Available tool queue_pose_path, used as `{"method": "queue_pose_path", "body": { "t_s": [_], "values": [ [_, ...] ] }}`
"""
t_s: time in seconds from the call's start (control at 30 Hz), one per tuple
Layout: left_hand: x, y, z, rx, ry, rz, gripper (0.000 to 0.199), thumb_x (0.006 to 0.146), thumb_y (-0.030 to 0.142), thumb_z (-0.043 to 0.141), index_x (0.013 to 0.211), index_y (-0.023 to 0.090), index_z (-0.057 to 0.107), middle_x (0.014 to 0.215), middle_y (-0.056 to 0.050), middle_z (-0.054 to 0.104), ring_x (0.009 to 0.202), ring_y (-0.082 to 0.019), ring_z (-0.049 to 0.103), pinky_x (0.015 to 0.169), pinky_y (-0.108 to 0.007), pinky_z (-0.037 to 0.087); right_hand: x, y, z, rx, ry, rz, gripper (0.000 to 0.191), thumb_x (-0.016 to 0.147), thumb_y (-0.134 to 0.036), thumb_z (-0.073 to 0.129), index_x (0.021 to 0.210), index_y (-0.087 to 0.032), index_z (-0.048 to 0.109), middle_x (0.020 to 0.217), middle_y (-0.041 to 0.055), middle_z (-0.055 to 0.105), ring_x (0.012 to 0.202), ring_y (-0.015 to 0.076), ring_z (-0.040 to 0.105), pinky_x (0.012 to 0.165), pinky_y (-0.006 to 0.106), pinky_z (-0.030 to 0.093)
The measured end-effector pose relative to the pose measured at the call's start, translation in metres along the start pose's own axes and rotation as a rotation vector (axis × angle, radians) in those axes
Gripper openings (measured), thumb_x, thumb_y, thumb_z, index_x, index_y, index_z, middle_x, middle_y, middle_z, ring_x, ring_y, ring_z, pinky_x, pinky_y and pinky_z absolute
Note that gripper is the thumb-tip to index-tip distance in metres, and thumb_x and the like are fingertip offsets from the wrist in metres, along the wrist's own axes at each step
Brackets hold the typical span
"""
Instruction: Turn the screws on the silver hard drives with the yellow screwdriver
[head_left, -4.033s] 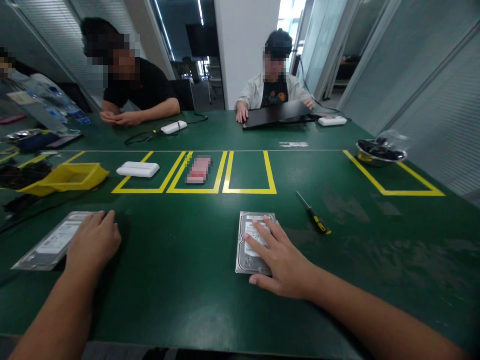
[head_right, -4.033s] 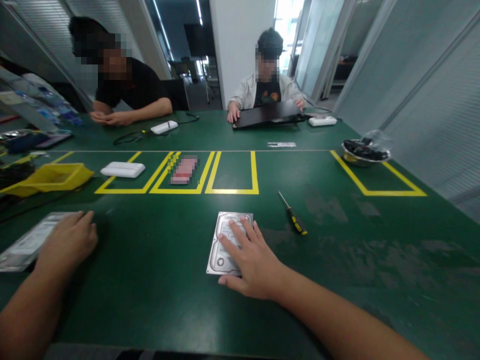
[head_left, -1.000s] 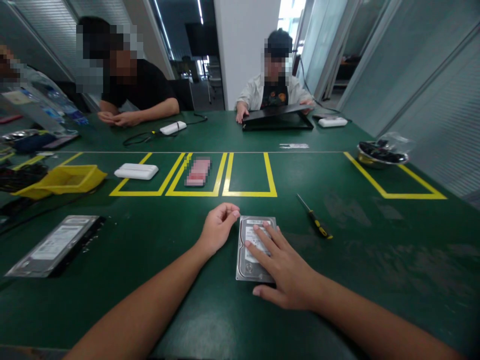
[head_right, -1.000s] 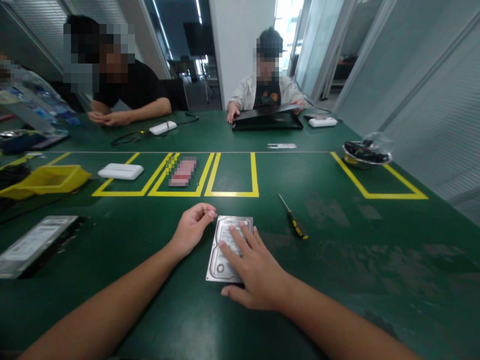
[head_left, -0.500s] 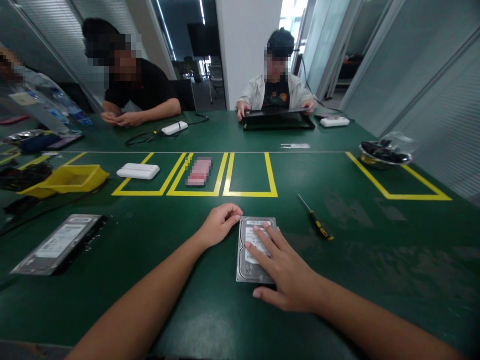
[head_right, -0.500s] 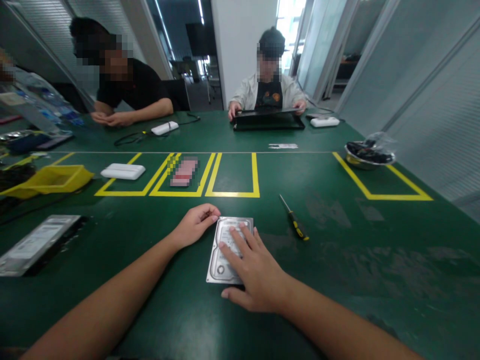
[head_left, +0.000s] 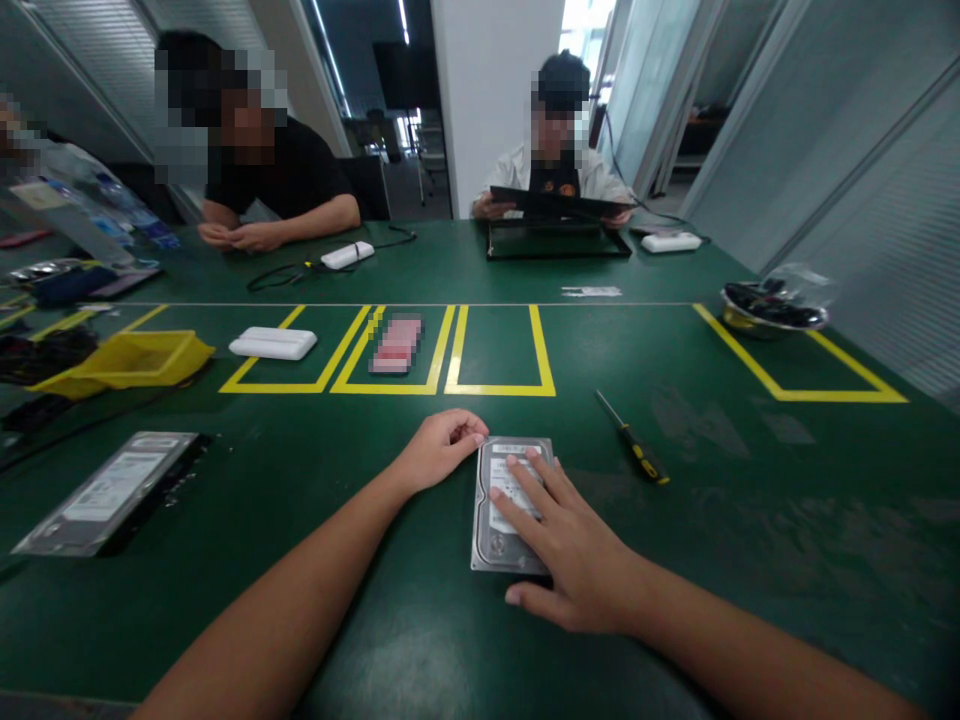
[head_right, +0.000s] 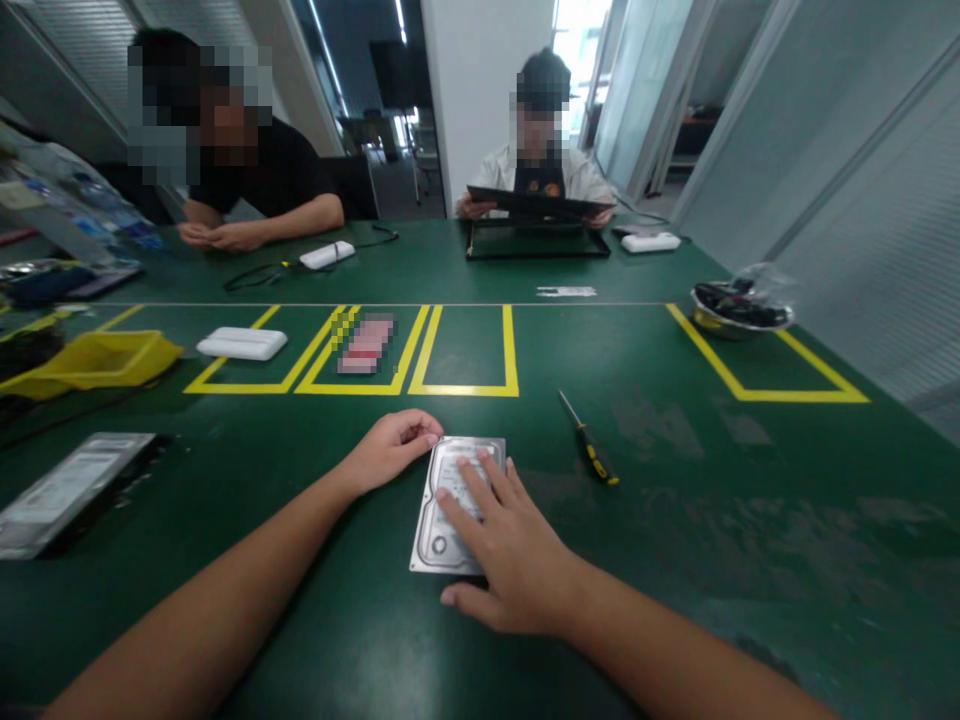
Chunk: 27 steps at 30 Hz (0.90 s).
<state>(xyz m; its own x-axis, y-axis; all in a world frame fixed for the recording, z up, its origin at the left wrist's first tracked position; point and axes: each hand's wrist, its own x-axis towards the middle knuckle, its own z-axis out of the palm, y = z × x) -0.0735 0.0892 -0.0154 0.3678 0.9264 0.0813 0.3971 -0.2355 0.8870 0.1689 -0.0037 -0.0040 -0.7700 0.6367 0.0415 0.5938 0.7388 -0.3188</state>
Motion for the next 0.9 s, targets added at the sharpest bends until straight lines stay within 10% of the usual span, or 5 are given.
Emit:
{"method": "queue_pose_path", "body": {
  "t_s": [0.9],
  "values": [
    [-0.0013, -0.0013, 0.0018, 0.009, -0.003, -0.027, 0.016, 0.087, 0.029, 0.059, 0.088, 0.014, 0.064, 0.076, -0.001, 0.062, 0.068, -0.012, 0.055, 0.063, -0.023, 0.042, 0.0003, -0.0015, 0.0006, -0.040, -0.013, 0.028, 0.089, 0.083, -0.060, 0.059, 0.157, -0.023, 0.024, 0.165, 0.0176, 0.008, 0.149, 0.0424, -0.004, 0.114, 0.070, 0.009]
  ]
}}
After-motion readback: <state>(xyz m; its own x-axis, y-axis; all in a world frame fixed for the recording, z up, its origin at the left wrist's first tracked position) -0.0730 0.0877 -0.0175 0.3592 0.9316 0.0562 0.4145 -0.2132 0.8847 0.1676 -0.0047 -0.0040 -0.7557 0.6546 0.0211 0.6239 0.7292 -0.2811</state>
